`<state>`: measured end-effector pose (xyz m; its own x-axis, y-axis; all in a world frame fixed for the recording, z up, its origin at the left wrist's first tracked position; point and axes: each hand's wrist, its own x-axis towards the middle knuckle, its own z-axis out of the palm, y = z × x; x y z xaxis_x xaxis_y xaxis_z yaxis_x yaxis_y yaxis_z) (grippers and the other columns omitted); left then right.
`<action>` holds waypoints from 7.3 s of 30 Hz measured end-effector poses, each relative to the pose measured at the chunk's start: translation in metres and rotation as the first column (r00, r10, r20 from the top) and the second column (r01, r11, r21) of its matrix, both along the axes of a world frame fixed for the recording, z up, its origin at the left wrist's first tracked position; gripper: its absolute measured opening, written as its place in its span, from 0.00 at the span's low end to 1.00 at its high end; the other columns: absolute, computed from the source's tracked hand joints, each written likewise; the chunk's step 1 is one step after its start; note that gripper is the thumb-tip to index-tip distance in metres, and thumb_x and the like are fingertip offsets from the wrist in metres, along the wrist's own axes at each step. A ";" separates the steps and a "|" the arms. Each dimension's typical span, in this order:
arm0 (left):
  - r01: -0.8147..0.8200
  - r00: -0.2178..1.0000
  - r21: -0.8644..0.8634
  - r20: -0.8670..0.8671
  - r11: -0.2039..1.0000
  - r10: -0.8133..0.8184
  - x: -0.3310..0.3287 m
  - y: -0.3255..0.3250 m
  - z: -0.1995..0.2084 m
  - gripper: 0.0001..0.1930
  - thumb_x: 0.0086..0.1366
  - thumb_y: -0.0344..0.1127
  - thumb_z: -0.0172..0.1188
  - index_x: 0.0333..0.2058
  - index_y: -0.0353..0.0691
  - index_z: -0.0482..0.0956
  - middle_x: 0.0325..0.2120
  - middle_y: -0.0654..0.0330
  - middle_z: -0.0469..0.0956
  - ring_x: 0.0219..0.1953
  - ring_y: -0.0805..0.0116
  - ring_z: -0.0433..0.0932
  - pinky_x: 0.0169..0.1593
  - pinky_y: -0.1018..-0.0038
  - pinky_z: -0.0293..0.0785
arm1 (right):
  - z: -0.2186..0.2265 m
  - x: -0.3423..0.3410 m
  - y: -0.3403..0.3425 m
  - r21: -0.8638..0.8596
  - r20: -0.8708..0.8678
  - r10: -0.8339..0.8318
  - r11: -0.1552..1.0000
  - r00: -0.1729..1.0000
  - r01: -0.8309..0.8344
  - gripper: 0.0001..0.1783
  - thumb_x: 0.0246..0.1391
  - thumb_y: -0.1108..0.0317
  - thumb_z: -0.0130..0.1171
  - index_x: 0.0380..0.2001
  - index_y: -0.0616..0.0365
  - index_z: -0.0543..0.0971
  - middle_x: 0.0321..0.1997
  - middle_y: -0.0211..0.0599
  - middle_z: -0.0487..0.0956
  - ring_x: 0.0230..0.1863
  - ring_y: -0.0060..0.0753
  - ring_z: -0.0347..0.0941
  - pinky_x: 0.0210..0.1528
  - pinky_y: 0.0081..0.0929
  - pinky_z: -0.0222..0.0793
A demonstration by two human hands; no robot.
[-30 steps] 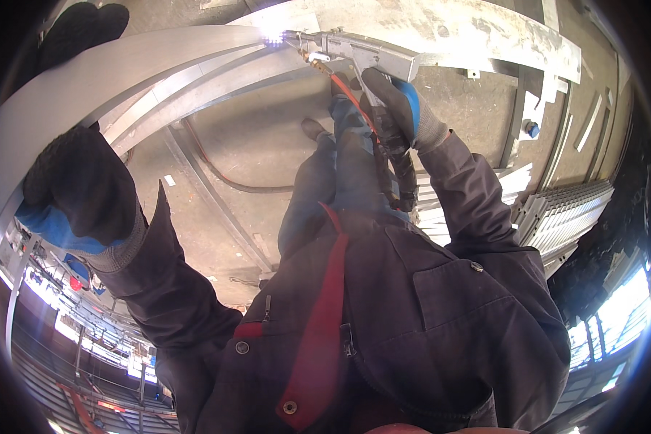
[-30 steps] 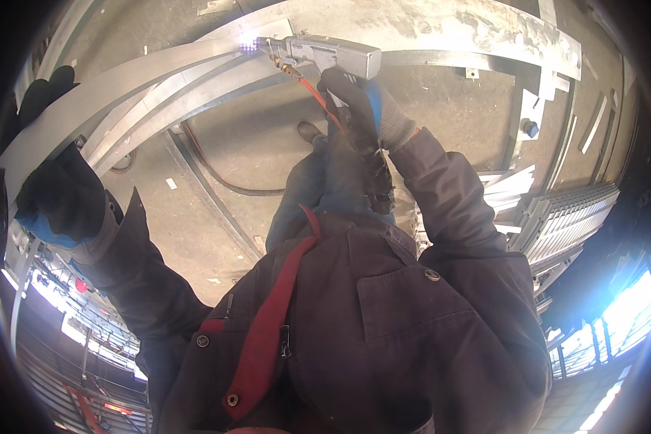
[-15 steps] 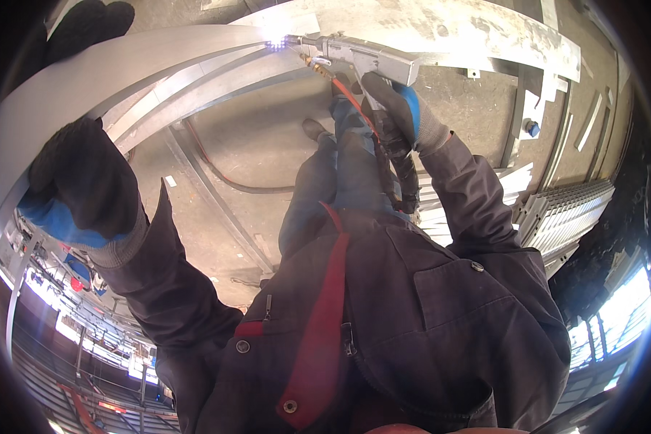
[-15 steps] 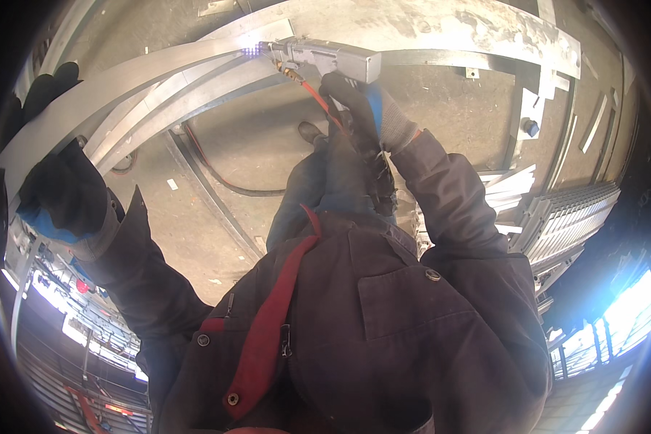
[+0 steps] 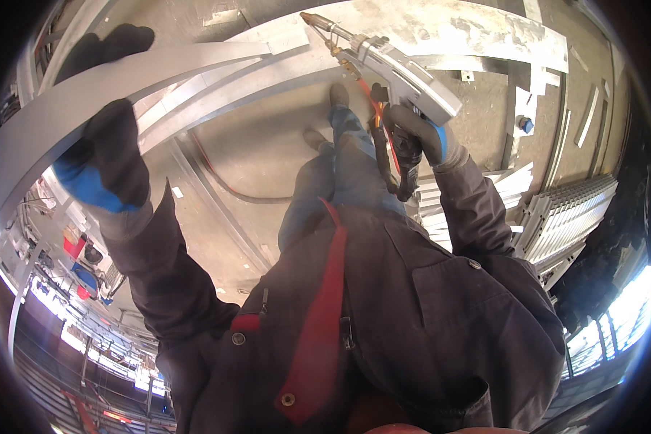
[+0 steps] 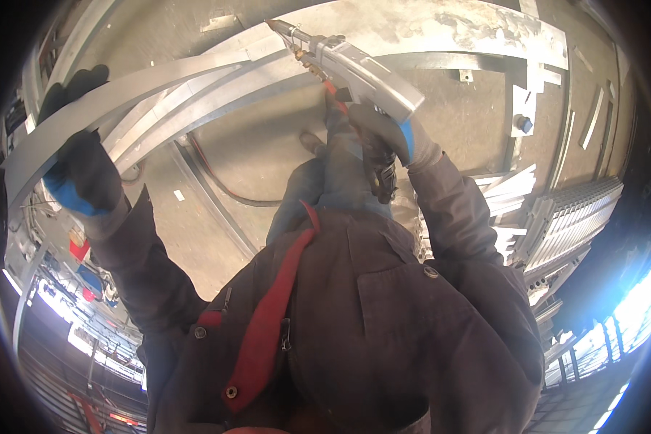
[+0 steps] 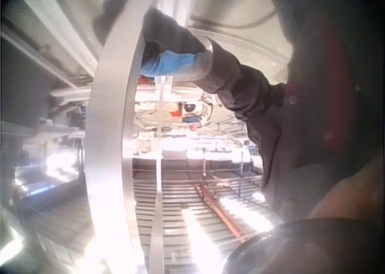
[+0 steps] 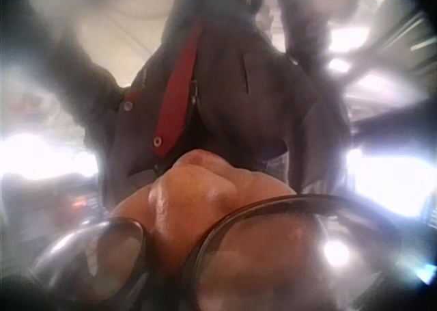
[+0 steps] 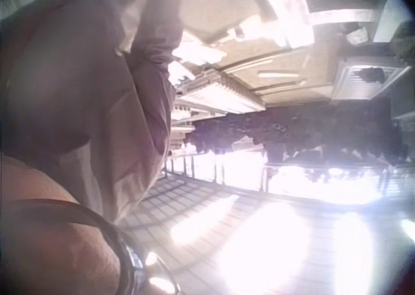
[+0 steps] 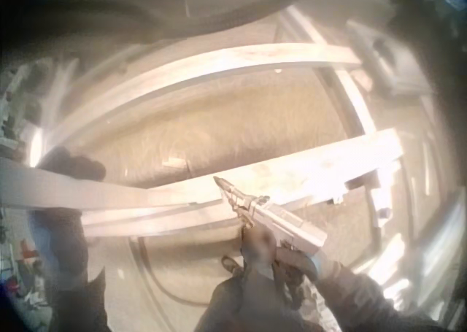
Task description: The person aligns and fastens metal bars to a rectangular frame using a handheld rivet gun. They repeatedly position bars, hold them in place, and apply fasteners along the edges. The person then lifts and repositions the assembled frame on the workbench.
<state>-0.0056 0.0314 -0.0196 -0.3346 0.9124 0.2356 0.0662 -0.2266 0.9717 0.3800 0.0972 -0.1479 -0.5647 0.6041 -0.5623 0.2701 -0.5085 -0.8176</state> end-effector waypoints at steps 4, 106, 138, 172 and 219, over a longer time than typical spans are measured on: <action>-0.074 0.994 -0.019 -0.085 0.997 0.072 0.020 -0.005 0.007 0.21 0.69 0.21 0.56 0.60 0.26 0.73 0.54 0.39 0.80 0.57 0.48 0.80 0.63 0.60 0.76 | 0.023 0.029 0.006 -0.005 -0.056 0.055 0.998 0.997 -0.055 0.13 0.63 0.63 0.62 0.45 0.61 0.81 0.35 0.31 0.79 0.36 0.22 0.75 0.37 0.24 0.72; -0.160 0.853 -0.660 -0.466 0.734 -0.233 -0.710 -0.474 -0.298 0.24 0.61 0.42 0.73 0.54 0.40 0.82 0.46 0.53 0.86 0.48 0.58 0.85 0.52 0.66 0.80 | -0.142 -0.771 -0.273 -0.039 -0.128 -0.172 0.985 0.977 0.168 0.28 0.67 0.44 0.56 0.53 0.58 0.81 0.23 0.23 0.74 0.17 0.15 0.64 0.19 0.17 0.60; -0.169 0.713 -0.603 -0.621 0.780 -0.325 -0.782 -0.496 -0.224 0.28 0.64 0.40 0.70 0.59 0.34 0.77 0.55 0.49 0.81 0.59 0.58 0.79 0.62 0.65 0.72 | -0.155 -0.778 -0.286 0.184 -0.057 -0.248 0.949 0.967 0.254 0.26 0.66 0.45 0.58 0.53 0.54 0.82 0.21 0.26 0.76 0.13 0.16 0.63 0.16 0.17 0.57; -0.321 0.643 -0.163 -0.761 0.933 0.089 -0.732 -0.507 -0.343 0.19 0.58 0.54 0.68 0.45 0.55 0.85 0.47 0.65 0.82 0.56 0.58 0.76 0.67 0.47 0.60 | -0.181 -0.782 -0.273 0.303 -0.076 -0.201 0.929 0.977 0.215 0.24 0.72 0.48 0.44 0.51 0.58 0.76 0.36 0.35 0.80 0.28 0.29 0.78 0.29 0.25 0.77; -0.342 0.697 -0.168 -0.705 0.924 0.130 -0.722 -0.502 -0.346 0.10 0.58 0.48 0.69 0.38 0.58 0.86 0.45 0.69 0.83 0.54 0.59 0.76 0.69 0.47 0.57 | -0.182 -0.774 -0.264 0.088 -0.197 -0.083 0.991 0.977 0.102 0.21 0.74 0.51 0.42 0.53 0.54 0.75 0.41 0.37 0.81 0.34 0.35 0.82 0.33 0.30 0.81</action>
<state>-0.7279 -0.4708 -0.3658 -0.3971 0.8845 0.2447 0.7361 0.1478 0.6606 -0.3944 -0.1665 -0.3297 -0.5956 0.7049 -0.3852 0.0588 -0.4400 -0.8961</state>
